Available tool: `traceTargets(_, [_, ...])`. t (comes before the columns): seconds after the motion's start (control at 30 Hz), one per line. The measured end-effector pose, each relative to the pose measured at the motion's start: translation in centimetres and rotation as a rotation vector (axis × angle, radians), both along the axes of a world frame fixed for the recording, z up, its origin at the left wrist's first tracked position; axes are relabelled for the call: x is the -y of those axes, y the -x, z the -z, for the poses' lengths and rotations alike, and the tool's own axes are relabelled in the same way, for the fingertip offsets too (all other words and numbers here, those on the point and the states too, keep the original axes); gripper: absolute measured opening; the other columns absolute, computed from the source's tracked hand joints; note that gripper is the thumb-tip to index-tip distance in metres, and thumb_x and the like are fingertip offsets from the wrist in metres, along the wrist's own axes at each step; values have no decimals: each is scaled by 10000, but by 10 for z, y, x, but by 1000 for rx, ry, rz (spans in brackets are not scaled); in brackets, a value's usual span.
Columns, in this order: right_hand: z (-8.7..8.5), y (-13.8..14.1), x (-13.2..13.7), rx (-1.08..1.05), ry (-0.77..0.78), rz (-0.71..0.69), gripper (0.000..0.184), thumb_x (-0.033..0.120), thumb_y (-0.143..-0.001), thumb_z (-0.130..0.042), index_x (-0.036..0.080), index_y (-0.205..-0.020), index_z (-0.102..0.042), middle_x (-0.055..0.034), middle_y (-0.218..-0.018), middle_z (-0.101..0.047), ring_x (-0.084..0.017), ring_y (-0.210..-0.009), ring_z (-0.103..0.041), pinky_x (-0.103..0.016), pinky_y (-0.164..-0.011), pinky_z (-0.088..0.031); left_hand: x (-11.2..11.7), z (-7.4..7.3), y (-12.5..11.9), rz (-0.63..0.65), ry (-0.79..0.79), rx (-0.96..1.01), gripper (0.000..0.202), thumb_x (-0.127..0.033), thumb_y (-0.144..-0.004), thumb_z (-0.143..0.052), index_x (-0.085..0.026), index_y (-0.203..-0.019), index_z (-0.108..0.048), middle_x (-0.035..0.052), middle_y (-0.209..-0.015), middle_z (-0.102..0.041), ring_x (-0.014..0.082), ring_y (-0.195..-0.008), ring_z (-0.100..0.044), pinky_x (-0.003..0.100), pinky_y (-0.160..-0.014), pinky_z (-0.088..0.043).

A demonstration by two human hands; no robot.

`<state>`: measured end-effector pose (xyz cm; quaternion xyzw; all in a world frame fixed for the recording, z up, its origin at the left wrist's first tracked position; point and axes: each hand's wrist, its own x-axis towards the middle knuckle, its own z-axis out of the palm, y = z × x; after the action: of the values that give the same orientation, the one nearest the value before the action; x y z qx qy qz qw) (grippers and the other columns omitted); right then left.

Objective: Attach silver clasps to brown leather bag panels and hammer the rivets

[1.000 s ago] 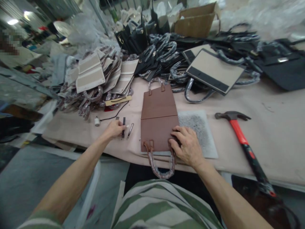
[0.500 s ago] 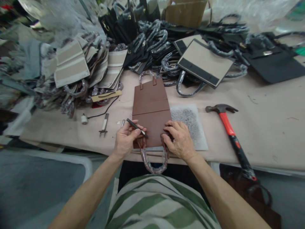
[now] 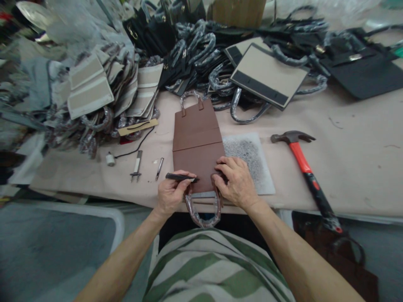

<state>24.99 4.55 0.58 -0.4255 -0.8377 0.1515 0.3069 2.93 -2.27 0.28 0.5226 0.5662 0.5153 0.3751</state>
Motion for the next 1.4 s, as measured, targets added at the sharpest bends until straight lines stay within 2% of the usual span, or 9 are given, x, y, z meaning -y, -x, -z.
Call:
traceTargets(0.07, [0,0,0,-2,2,-1,155,285,-921,-595,194,-997,-695,-101,-1156,-683,-281,-1100,-581,-455,-987,-431,1,2,1,14,-48,-55,175,-337,-936,-666,-181,-1003,-706,71,-968,-777,145,-692,-715,238,-613,-603])
traceTargets(0.2, [1,0,0,-22,-27,-8,140,280,-910,-610,190,-982,-689,-105,-1138,-689,-286,-1078,-594,-464,-955,-451,2,9,4,-5,-131,-180,163,-318,-927,-687,-181,-1006,-728,72,-981,-777,188,-876,-745,308,-816,-627])
traceTargets(0.3, [1,0,-1,-35,-45,-14,122,266,-903,-622,187,-974,-681,-107,-1132,-690,-287,-1071,-601,-465,-941,-458,1,11,4,-14,-187,-222,158,-310,-919,-703,-174,-993,-732,74,-968,-779,193,-905,-746,328,-873,-621])
traceTargets(0.67, [2,-1,0,-27,-35,-5,124,261,-897,-636,184,-984,-678,-104,-1145,-684,-292,-1070,-594,-472,-948,-454,-1,10,0,7,-332,-231,91,-217,-910,-704,-174,-988,-684,65,-932,-776,169,-886,-750,293,-849,-622])
traceTargets(0.83, [3,-2,0,-30,-30,-6,126,264,-897,-638,186,-990,-674,-102,-1149,-685,-289,-1081,-593,-468,-950,-448,0,10,-1,-2,-341,-260,80,-198,-914,-699,-174,-990,-692,61,-943,-774,164,-892,-744,291,-865,-614])
traceTargets(1.03, [4,-2,0,-37,-23,-8,129,266,-895,-642,193,-996,-674,-100,-1149,-683,-285,-1064,-600,-473,-953,-450,1,9,-3,-25,-351,-371,93,-246,-945,-658,-167,-976,-698,80,-942,-768,188,-909,-744,322,-852,-619])
traceTargets(1.17, [5,-2,-1,-42,-27,-8,129,261,-895,-643,189,-998,-674,-100,-1146,-684,-283,-1068,-601,-476,-958,-452,2,6,-5,-31,-335,-333,89,-249,-928,-686,-170,-966,-672,77,-931,-761,183,-885,-743,319,-844,-615])
traceTargets(1.3, [5,-2,-1,-38,-30,-9,126,265,-899,-640,191,-995,-674,-95,-1149,-686,-282,-1071,-599,-474,-954,-454,4,2,-6,-100,-290,-261,163,-273,-895,-726,-178,-812,-623,46,-839,-736,168,-789,-731,283,-764,-602])
traceTargets(1.4, [5,-1,-1,-36,-23,-6,131,265,-898,-641,189,-998,-677,-95,-1156,-684,-281,-1079,-597,-475,-970,-446,3,1,-11,-210,-188,-260,177,-321,-901,-712,-178,-826,-642,43,-832,-733,166,-775,-725,275,-752,-597])
